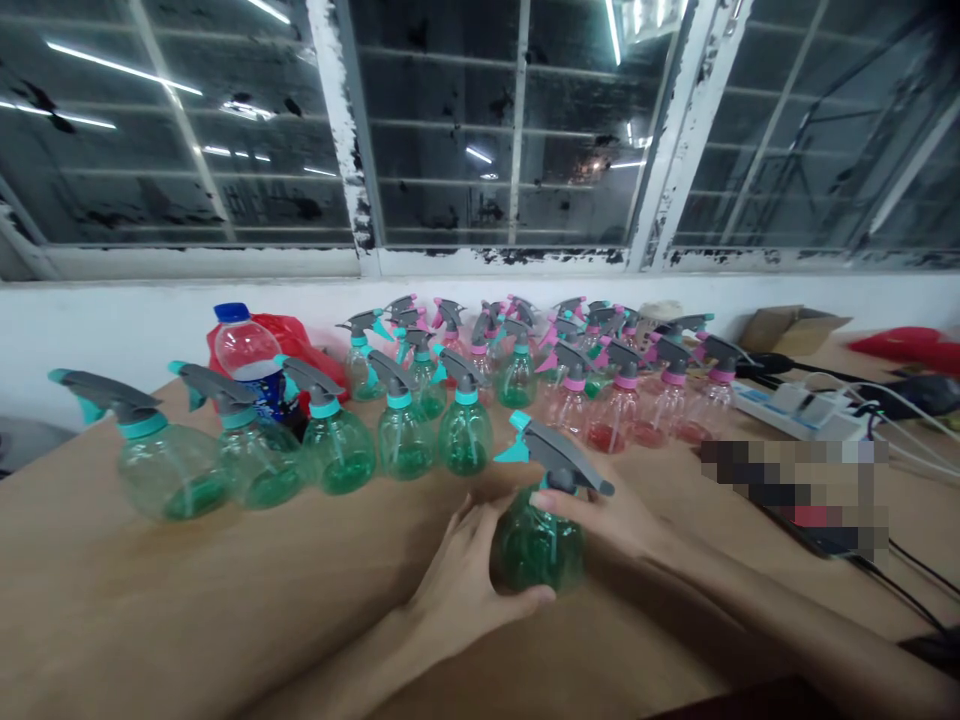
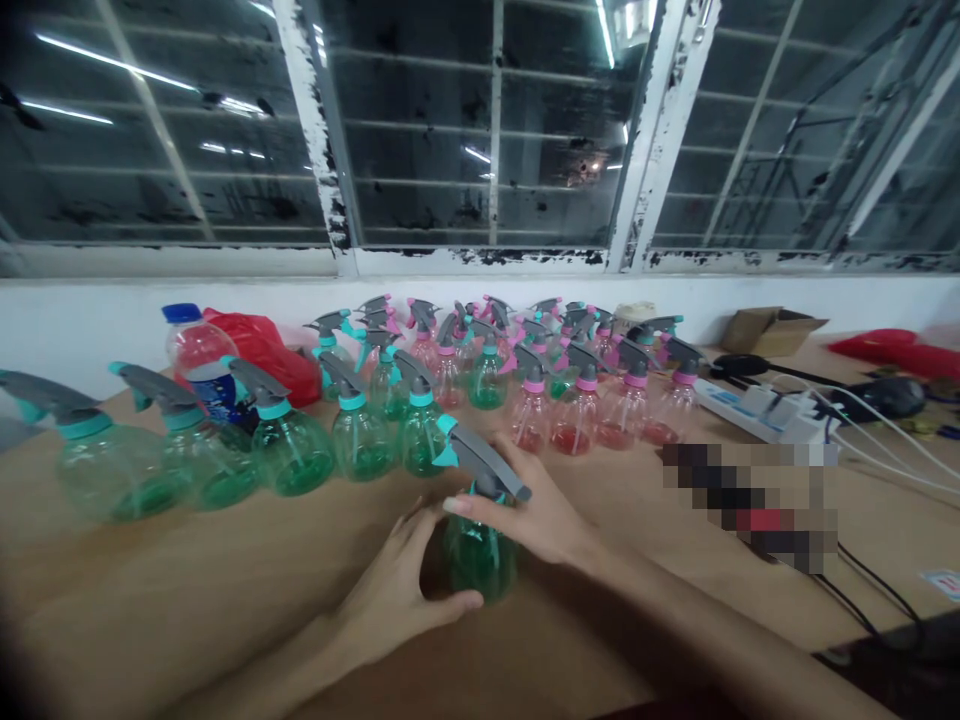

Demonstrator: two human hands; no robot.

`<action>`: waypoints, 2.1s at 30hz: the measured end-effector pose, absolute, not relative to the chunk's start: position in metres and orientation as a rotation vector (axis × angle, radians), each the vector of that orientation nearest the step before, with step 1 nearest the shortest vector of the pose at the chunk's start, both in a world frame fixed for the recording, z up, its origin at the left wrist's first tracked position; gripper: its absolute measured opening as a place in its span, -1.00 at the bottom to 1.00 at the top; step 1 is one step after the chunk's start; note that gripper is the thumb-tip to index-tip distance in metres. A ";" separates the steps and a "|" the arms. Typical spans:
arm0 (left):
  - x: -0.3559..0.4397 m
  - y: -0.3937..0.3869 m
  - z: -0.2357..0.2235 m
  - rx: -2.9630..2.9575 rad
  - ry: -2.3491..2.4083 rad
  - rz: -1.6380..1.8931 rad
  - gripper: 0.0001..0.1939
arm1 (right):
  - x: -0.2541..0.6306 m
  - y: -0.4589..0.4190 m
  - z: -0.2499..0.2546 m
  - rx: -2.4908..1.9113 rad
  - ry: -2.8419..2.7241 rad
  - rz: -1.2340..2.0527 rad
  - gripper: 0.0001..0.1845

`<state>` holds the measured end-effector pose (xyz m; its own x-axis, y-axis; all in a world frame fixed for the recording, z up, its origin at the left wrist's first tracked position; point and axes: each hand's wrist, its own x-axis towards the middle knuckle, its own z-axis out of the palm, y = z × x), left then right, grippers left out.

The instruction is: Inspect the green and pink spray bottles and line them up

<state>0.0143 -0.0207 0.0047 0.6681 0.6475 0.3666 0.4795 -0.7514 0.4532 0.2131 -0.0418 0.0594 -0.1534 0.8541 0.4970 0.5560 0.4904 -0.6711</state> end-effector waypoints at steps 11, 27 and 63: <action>0.011 -0.018 0.010 2.517 0.810 0.634 -0.18 | 0.199 -0.041 0.064 -1.006 -1.681 0.623 -0.71; 0.007 -0.008 -0.001 2.817 0.894 0.268 -0.14 | 0.243 -0.013 0.045 -1.071 -1.555 0.620 -0.69; 0.008 -0.008 -0.002 2.911 0.884 0.266 -0.33 | 0.233 -0.027 0.070 -1.056 -1.510 0.849 -0.69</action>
<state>0.0078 -0.0079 -0.0015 0.8176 0.5583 0.1405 0.5430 -0.8290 0.1341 0.2332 -0.0270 0.0699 -0.0518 0.9339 0.3537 0.1833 0.3571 -0.9159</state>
